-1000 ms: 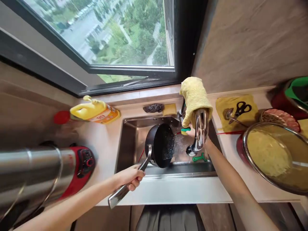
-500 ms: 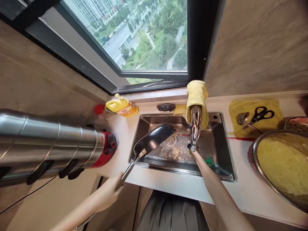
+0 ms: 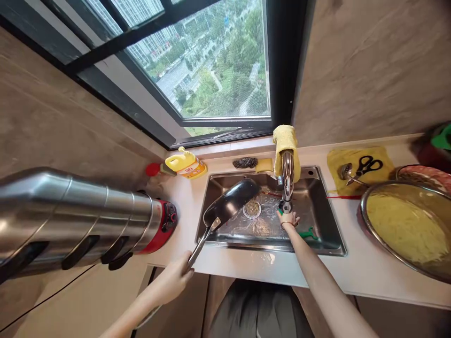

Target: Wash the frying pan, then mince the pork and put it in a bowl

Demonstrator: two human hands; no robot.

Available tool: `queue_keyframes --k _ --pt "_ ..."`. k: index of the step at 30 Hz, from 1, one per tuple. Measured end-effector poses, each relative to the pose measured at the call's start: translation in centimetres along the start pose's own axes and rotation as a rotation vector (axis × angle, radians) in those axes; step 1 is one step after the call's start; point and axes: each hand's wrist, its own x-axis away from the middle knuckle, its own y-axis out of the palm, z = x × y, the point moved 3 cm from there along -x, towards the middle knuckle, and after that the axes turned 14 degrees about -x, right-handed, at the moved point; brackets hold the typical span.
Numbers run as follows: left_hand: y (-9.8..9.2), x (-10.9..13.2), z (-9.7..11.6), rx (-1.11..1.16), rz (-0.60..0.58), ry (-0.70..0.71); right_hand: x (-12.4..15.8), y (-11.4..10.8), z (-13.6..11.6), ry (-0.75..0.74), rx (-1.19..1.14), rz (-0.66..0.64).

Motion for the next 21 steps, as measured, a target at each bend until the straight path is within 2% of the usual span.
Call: queue_keyframes --k 4,7,10,12,15,17,19,21 --pt "0.6 0.2 -1.3 0.449 -0.276 -0.127 2.3 -1.0 -1.1 0.076 -0.130 -0.076" --pt "1.2 0.0 -3.4 0.705 -0.362 -0.054 5.9 -1.5 -1.9 0.115 -0.277 -0.197" --pt "2.4 -0.7 -5.9 0.849 -0.434 0.056 12.9 -0.1 -3.7 0.062 -0.482 -0.432" --pt "3.3 -1.2 -6.9 0.892 -0.440 0.120 18.8 2.0 -6.4 -0.021 -0.627 -0.581" --pt "4.6 -1.7 -7.1 0.862 -0.334 0.178 27.1 6.2 -12.6 -0.152 -0.851 -0.753" --pt "5.3 -1.9 -6.8 0.762 -0.204 0.204 31.0 8.4 -17.3 -0.253 -1.298 -0.882" --pt "6.0 -2.0 -6.7 0.603 -0.024 0.229 33.0 9.7 -20.3 -0.215 -1.641 -0.839" --pt "6.5 -1.9 -6.8 0.460 0.139 0.285 34.1 10.2 -21.9 -0.182 -1.817 -0.852"
